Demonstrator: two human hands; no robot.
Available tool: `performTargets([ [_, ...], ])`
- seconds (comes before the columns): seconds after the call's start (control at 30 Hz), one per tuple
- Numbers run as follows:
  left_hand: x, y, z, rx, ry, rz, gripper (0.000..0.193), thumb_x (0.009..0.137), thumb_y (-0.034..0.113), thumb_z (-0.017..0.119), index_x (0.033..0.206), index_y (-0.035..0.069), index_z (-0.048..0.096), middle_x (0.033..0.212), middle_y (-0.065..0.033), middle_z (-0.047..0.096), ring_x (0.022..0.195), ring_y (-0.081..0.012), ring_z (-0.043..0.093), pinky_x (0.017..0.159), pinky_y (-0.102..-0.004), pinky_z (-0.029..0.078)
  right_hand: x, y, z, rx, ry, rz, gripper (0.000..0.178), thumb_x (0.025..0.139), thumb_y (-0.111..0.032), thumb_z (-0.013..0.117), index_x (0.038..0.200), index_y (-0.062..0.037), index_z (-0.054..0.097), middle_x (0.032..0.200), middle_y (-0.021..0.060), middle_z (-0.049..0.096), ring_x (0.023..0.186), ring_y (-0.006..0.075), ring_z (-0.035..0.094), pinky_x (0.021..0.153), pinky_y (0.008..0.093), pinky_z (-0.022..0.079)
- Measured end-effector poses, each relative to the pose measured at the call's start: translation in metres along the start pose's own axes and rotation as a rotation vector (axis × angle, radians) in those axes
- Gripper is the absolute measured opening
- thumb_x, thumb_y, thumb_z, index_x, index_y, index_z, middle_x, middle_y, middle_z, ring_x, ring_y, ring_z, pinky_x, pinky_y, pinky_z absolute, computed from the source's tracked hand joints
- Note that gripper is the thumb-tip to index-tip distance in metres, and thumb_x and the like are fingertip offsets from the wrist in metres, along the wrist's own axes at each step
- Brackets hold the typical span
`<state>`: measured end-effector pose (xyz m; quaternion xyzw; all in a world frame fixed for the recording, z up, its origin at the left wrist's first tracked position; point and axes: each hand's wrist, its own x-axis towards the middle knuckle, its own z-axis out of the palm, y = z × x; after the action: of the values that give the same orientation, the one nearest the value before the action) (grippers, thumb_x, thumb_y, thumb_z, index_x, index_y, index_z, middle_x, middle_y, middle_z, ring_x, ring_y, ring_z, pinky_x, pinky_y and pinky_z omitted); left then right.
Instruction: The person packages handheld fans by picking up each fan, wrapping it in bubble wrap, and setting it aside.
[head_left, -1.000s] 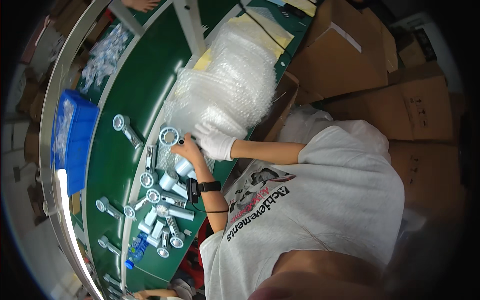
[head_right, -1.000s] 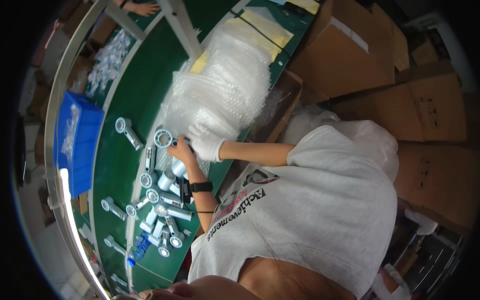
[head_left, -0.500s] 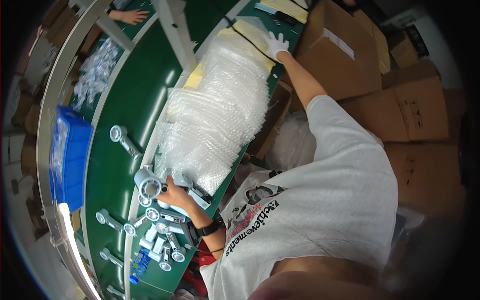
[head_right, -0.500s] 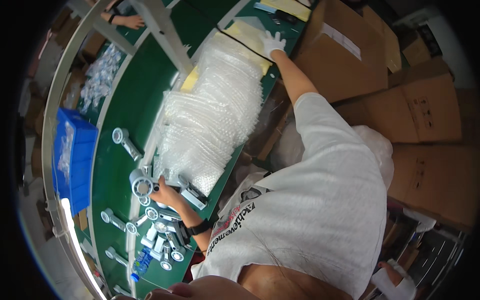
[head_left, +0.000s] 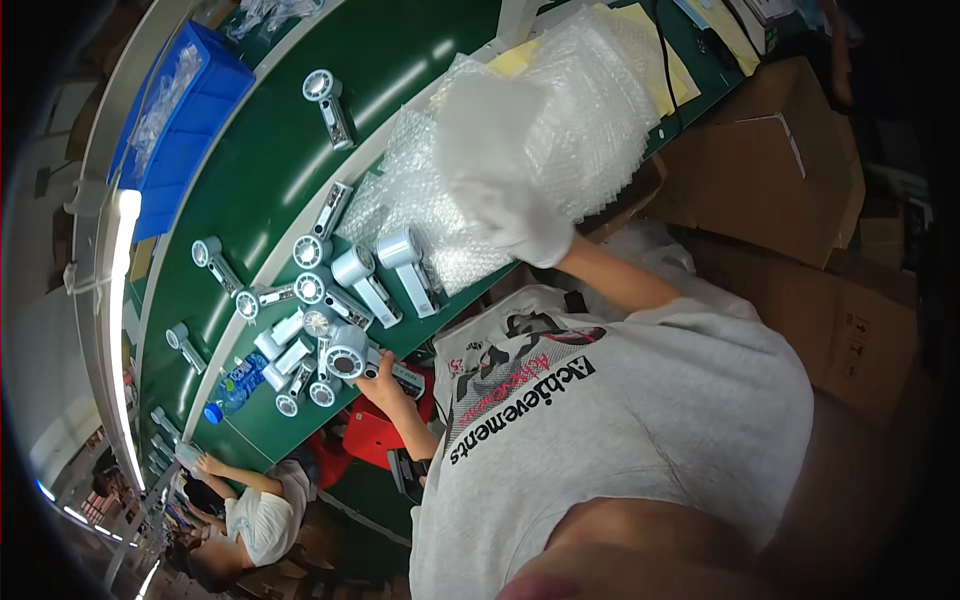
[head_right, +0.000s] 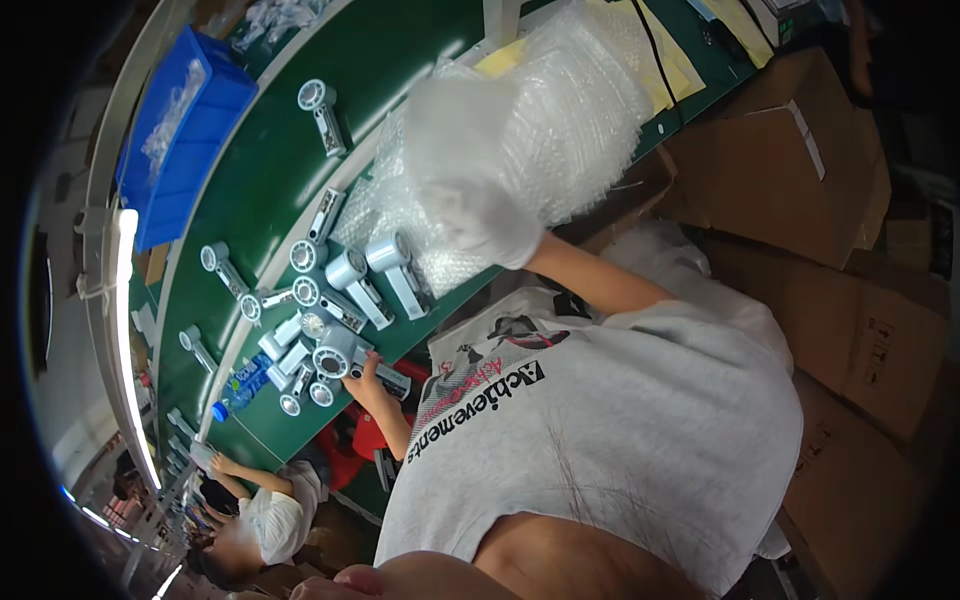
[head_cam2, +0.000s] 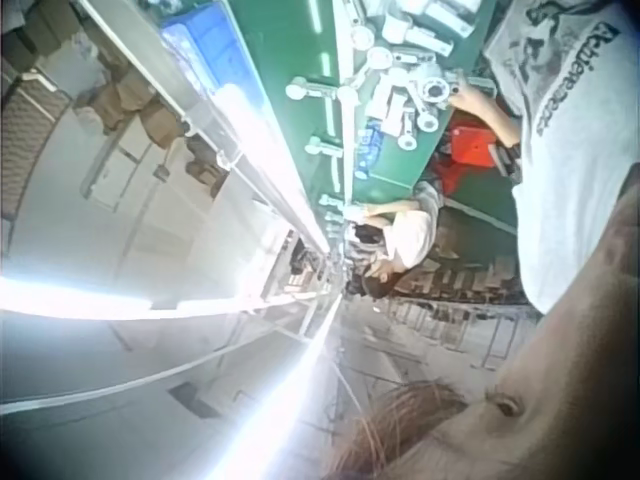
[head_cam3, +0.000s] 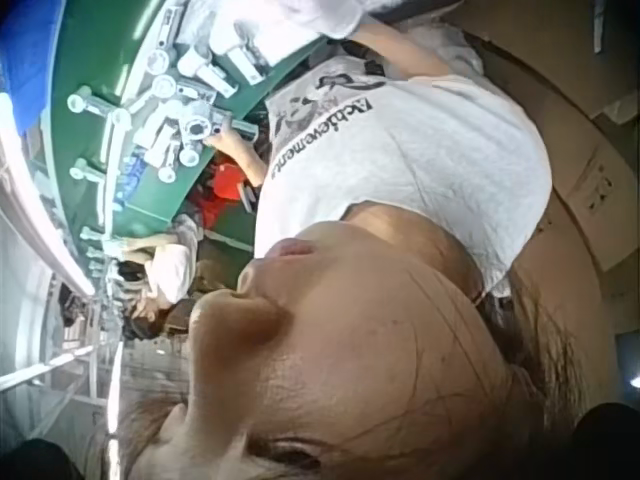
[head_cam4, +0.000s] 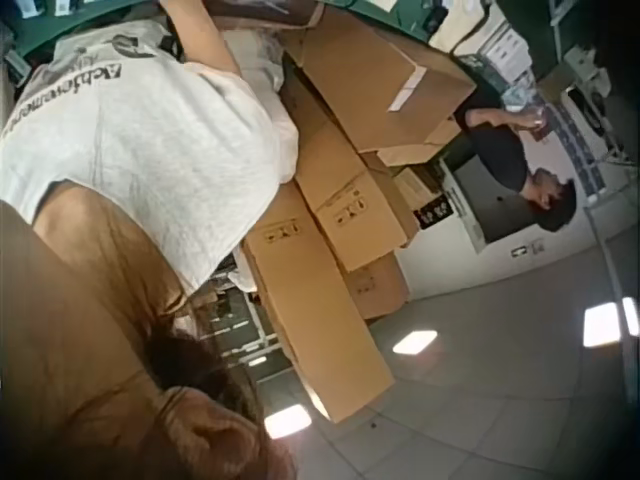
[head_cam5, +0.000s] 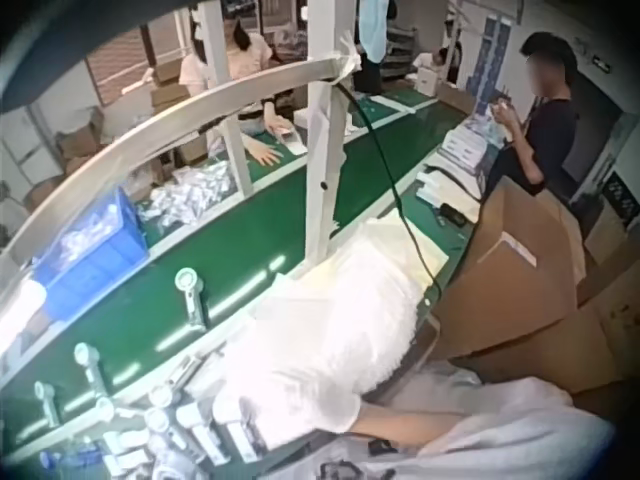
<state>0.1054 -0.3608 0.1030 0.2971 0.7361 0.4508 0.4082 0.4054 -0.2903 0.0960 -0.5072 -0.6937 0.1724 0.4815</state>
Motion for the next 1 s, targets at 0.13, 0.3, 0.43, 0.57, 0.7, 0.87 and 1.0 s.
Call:
performTargets([
  [0.13,-0.003,-0.005,-0.01,0.008,0.029,-0.011,0.043,0.065,-0.008,0.058,0.105,-0.001,0.045,0.079,-0.0091,0.055,0.062,-0.0164,0.054,0.054,-0.0274,0.046,-0.016,0.026,0.073,-0.197,-0.425,-0.037,0.025,0.071,-0.016,0.059,0.092,-0.0029,0.059,0.101,0.0127,0.057,0.088,0.0288,0.057,0.076,0.0373,0.045],
  [0.3,0.003,-0.02,-0.044,-0.07,0.095,-0.035,0.045,0.065,-0.008,0.058,0.107,0.0,0.044,0.079,-0.0094,0.055,0.061,-0.0166,0.054,0.053,-0.0266,0.046,0.009,0.024,0.066,-0.204,-0.936,-0.044,0.032,0.073,-0.029,0.06,0.093,-0.0045,0.061,0.094,0.0129,0.059,0.085,0.0255,0.058,0.075,0.0364,0.045],
  [0.43,0.017,-0.067,-0.094,-0.195,0.191,-0.023,0.046,0.067,-0.008,0.057,0.109,0.001,0.042,0.082,-0.01,0.055,0.061,-0.017,0.054,0.054,-0.0266,0.046,0.106,-0.014,0.065,0.225,-0.673,0.301,0.029,0.07,-0.028,0.065,0.088,-0.006,0.063,0.08,0.0125,0.061,0.075,0.0231,0.058,0.073,0.0323,0.046],
  [0.57,0.031,-0.08,-0.119,-0.277,0.416,-0.096,0.052,0.066,-0.008,0.058,0.113,0.003,0.038,0.081,-0.0115,0.055,0.06,-0.0196,0.056,0.05,-0.029,0.048,0.197,0.075,0.141,-0.011,-0.266,0.519,0.034,0.069,-0.027,0.066,0.092,-0.0025,0.061,0.087,0.0115,0.062,0.078,0.0208,0.059,0.072,0.0322,0.047],
  [0.7,0.045,-0.087,-0.171,-0.367,0.52,-0.125,0.052,0.065,-0.007,0.06,0.112,0.002,0.039,0.084,-0.0127,0.055,0.064,-0.021,0.057,0.054,-0.0311,0.049,0.233,0.194,0.171,-0.371,0.17,1.083,0.043,0.059,-0.026,0.073,0.093,-0.0018,0.061,0.094,0.0142,0.062,0.082,0.0262,0.062,0.068,0.0382,0.051],
  [0.87,0.065,-0.146,-0.266,-0.079,0.666,-0.002,0.048,0.067,-0.002,0.064,0.111,-0.003,0.044,0.094,-0.0151,0.056,0.077,-0.022,0.056,0.073,-0.0326,0.045,0.227,0.132,0.191,0.196,0.011,1.198,0.013,0.068,-0.01,0.063,0.076,-0.0032,0.055,0.068,0.0101,0.057,0.052,0.0202,0.057,0.048,0.0343,0.049],
  [1.0,0.144,-0.138,-0.312,0.138,0.65,0.116,0.04,0.064,0.001,0.069,0.099,-0.008,0.052,0.094,-0.0172,0.059,0.08,-0.0234,0.056,0.076,-0.0344,0.043,0.182,0.001,0.187,0.39,-0.27,0.933,0.021,0.07,-0.011,0.064,0.084,-0.0015,0.052,0.062,0.007,0.054,0.046,0.0158,0.054,0.041,0.0268,0.045],
])
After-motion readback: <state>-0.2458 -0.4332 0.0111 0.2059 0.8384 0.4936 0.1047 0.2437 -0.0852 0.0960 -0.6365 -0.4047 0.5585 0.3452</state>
